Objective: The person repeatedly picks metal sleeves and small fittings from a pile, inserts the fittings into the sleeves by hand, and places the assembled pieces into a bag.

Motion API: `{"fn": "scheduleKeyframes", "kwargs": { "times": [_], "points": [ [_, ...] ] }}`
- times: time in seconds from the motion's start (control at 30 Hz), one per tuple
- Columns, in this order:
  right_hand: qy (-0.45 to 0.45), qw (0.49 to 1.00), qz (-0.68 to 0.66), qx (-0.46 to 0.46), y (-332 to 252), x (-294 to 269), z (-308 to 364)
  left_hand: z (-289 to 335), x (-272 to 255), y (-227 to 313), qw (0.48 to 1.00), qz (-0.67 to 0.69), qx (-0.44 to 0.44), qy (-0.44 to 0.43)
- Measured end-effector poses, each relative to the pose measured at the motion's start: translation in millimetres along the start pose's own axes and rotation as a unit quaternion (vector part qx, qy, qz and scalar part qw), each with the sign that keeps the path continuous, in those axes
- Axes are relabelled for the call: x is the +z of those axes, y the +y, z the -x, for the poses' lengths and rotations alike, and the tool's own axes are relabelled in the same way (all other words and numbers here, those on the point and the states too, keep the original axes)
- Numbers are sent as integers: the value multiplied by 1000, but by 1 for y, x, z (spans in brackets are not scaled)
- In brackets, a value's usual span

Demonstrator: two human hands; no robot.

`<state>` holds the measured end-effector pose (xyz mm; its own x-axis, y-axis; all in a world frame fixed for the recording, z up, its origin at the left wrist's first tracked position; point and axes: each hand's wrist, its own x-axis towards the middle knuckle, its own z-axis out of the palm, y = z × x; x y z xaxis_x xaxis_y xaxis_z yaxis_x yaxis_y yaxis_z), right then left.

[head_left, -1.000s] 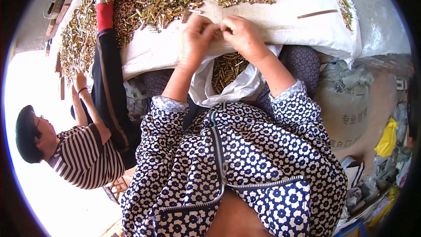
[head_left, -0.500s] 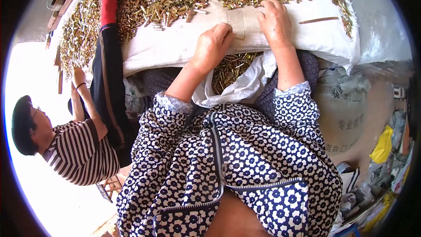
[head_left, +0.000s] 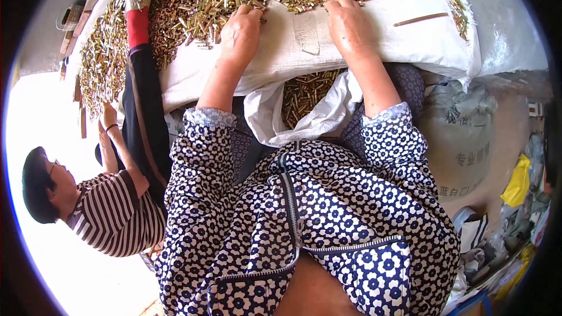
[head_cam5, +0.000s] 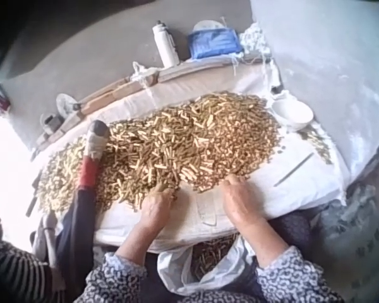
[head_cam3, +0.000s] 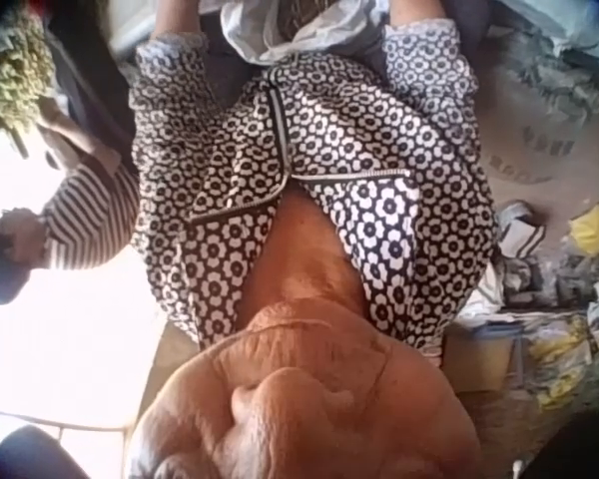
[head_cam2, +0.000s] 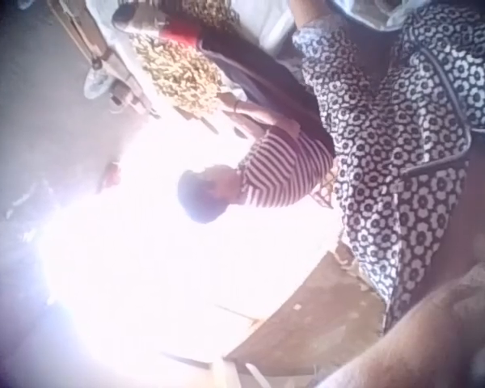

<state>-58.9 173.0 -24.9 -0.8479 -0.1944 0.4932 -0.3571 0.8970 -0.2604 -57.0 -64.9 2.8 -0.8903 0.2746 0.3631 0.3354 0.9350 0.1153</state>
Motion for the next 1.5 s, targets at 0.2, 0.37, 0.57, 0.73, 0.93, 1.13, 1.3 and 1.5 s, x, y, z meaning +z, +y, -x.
{"fn": "scheduleKeyframes", "kwargs": {
  "times": [0.2,0.37,0.57,0.73,0.93,1.13,1.3,1.5],
  "points": [
    [39,999,0,18,7,2,-1,1,-2,14,999,-3,15,-40],
    [36,995,-90,-7,-11,-3,6,17,-4,28,999,17,36,-30],
    [25,974,-226,-7,-31,-5,14,26,-4,20,995,92,38,19],
    [-74,873,-477,65,-32,1,15,37,-10,32,941,321,-102,-21],
    [-121,724,-665,135,-37,4,17,45,-9,30,897,426,-106,-49],
    [-132,708,-680,134,-38,1,19,45,-14,41,847,501,-162,-77],
    [-133,719,-667,143,-39,1,19,46,-12,43,818,544,-177,-61],
    [-122,725,-664,138,-40,-1,19,49,-9,45,752,627,-201,-28]
  ]
}}
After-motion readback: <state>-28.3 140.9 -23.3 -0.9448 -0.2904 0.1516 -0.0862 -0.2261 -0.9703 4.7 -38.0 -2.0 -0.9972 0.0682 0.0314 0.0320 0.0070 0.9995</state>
